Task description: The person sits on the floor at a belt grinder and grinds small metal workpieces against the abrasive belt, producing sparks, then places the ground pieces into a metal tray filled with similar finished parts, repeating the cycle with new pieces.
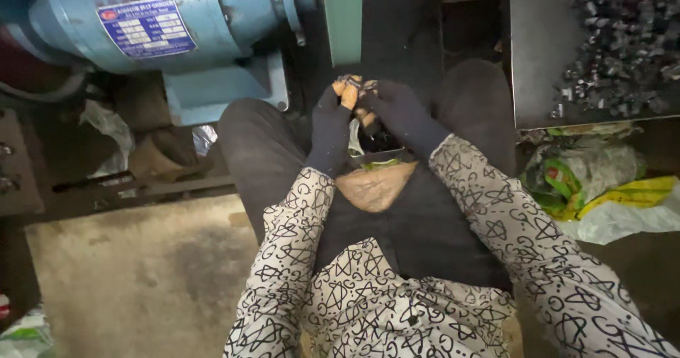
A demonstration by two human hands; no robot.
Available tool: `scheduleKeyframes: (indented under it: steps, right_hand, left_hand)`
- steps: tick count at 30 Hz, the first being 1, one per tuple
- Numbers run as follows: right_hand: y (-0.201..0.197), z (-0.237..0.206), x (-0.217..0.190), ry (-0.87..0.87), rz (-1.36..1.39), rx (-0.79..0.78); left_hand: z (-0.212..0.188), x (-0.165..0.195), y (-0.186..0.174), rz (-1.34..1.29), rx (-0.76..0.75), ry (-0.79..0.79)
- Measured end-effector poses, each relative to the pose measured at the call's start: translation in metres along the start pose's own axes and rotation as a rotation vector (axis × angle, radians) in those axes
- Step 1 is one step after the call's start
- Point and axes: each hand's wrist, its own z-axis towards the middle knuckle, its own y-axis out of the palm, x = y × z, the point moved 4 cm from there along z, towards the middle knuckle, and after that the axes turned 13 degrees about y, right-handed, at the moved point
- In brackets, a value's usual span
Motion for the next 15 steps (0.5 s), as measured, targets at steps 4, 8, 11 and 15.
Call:
scheduleKeyframes:
  steps: [4, 8, 11, 15]
  right_hand:
    - [-0.003, 0.004, -0.022, -0.176, -0.073, 0.000]
    - [-0.008, 0.022, -0.032, -0.186, -0.131, -0.054]
    - [-0.013, 0.032, -0.025, -0.183, -0.117, -0.039]
    - [-0.023, 0.039, -0.005, -0.049, 0.029, -0.061]
  left_hand:
    - [0.011, 0.005, -0.004, 0.443, 0.042, 0.106]
    - [0.019, 0.005, -0.007, 0.478, 0.071, 0.135]
    - [0.017, -0.004, -0.008, 0.618, 0.134, 0.073]
    - [0.021, -0.003, 0.002, 0.940, 0.047, 0.401]
